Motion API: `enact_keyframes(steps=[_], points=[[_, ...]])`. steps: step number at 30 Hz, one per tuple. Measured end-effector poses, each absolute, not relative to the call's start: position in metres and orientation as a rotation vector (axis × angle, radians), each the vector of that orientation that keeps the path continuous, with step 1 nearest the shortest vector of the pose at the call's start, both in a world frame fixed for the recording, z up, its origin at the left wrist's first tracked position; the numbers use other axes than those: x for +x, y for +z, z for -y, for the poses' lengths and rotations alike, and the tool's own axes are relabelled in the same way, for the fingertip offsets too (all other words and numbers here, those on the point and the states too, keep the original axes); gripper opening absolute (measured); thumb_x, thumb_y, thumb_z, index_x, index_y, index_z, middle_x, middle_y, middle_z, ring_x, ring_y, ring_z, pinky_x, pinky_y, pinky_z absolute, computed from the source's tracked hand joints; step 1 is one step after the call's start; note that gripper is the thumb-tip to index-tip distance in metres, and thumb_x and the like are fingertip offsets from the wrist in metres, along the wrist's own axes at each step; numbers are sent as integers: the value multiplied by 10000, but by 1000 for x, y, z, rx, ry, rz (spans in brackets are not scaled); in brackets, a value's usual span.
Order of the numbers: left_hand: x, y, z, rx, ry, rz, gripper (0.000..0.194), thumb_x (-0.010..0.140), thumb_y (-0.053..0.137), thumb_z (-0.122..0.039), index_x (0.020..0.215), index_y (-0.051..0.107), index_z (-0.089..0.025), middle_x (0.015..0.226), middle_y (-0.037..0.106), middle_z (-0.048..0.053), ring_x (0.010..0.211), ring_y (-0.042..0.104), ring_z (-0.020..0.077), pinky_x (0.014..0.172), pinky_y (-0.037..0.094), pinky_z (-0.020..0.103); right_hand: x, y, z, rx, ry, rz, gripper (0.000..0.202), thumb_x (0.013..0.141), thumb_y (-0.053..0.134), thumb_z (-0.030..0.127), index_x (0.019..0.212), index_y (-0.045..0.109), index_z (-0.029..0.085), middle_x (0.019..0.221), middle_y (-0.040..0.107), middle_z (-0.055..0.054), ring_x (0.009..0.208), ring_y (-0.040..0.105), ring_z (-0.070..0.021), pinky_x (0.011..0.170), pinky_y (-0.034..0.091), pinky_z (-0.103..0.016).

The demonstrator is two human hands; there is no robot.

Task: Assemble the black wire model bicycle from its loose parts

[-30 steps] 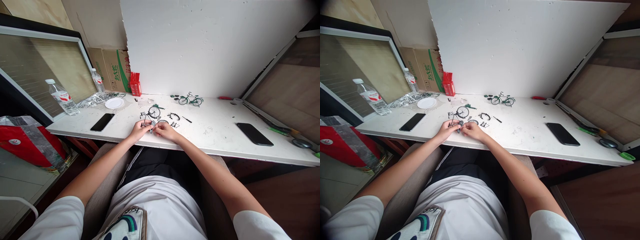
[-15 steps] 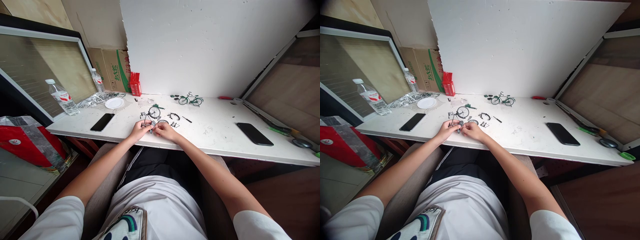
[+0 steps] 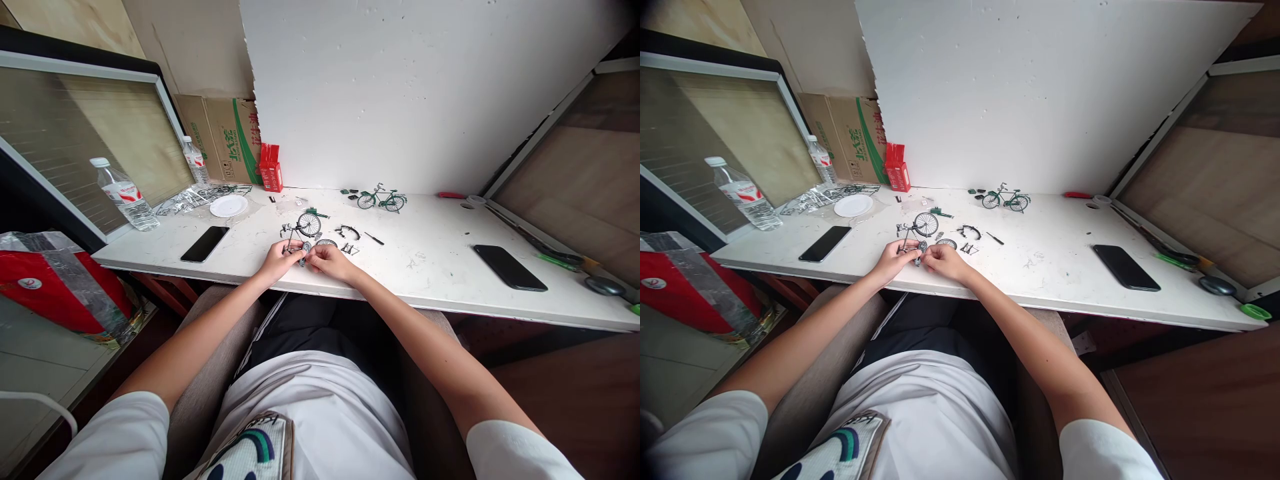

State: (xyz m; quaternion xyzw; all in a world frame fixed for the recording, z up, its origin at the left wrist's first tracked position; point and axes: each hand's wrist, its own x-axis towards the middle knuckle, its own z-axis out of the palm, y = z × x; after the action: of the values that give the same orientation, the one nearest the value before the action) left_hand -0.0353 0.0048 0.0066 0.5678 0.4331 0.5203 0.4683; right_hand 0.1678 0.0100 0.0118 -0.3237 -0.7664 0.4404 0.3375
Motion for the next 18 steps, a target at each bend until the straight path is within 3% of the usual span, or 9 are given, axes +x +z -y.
enact_keyframes(steps=[18], points=[[-34,11,-1,1413,1265,-1099,442,692,876,-369,1036,750,-122,1074,780,133,819,715,201,773,591,346,167,10,-11,-849,1106,2007,259,963,571,326,760,642,181,662,620,9,612,495,-130,663,404,-274]])
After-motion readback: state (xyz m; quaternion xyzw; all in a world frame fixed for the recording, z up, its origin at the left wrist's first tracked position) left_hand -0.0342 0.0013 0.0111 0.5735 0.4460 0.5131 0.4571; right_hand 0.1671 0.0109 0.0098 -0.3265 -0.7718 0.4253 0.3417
